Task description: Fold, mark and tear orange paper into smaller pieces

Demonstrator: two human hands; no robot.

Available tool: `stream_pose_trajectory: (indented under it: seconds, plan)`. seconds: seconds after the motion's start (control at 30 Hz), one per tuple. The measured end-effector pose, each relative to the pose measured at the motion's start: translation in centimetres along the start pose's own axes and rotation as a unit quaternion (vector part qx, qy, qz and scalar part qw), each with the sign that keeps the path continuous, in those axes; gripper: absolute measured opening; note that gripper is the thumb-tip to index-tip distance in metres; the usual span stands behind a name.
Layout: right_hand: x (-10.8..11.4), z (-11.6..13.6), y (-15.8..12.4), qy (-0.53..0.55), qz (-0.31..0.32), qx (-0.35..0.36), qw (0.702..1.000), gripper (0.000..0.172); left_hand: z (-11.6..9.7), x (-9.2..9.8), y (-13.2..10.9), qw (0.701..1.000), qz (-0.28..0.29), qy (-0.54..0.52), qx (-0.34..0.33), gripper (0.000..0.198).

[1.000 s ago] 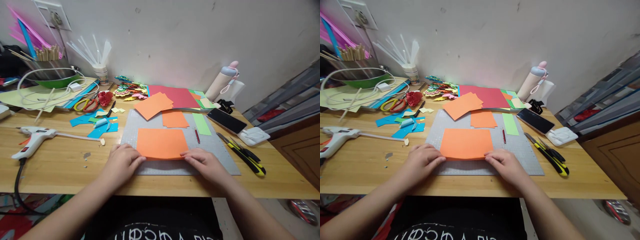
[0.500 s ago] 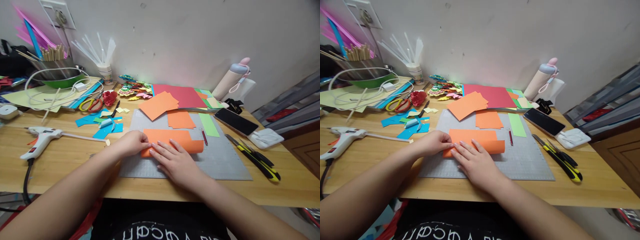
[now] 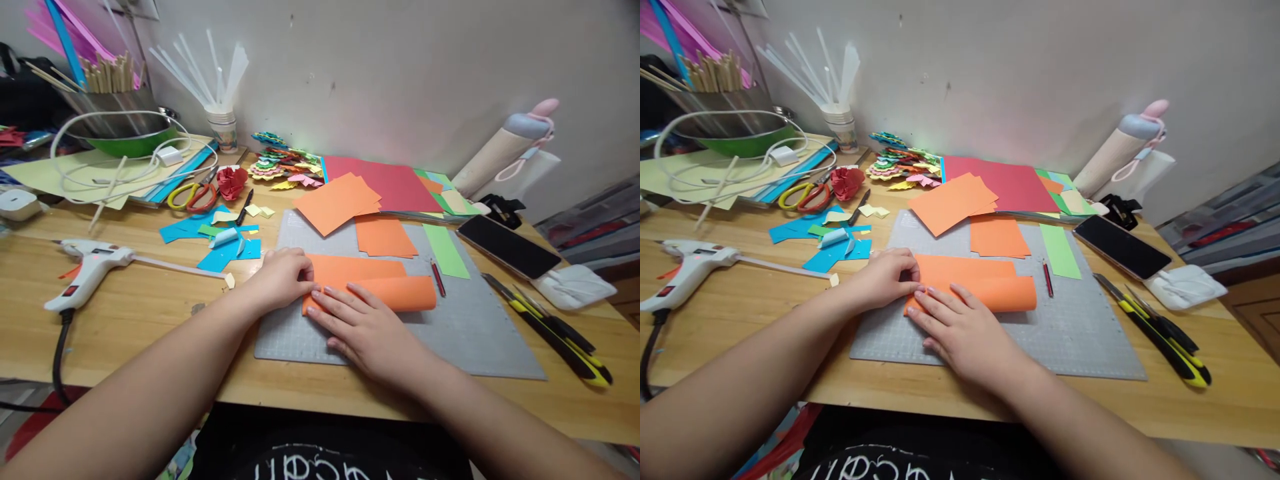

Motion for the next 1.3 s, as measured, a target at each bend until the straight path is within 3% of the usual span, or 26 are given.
stream_pose_trajectory:
  seconds: [0.4, 0.6, 0.73, 1.3]
  plan:
    - [-0.3, 0.5, -0.1, 0.012, 0.025, -0.010, 1.000, 0.046, 0.4, -0.2, 0.0, 1.000, -0.002, -0.014, -0.013, 0.015]
    - [-0.5, 0.5, -0.2, 0.013, 0.025, -0.010, 1.000, 0.046, 1.0, 0.4, 0.0, 0.998, -0.001, -0.062, 0.000, 0.003]
    - [-0.5, 0.6, -0.1, 0.014, 0.022, -0.016, 1.000, 0.046, 1.4, 0.7, 0.1, 0.995, -0.008, -0.092, 0.024, 0.012]
    - [-0.2, 0.3, -0.1, 0.035, 0.024, -0.002, 0.999, 0.047, 1.7, 0.8, 0.1, 0.993, 0.003, -0.118, 0.023, 0.013]
Point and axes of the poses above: each hand's wrist, its own y-axis towards the middle knuckle, its own x-axis out of the back of the hand, z = x × y, the point moved 2 cm from there along y, towards the middle knuckle, and after that the axes turned 13 degrees about z, right-handed, at the moved point
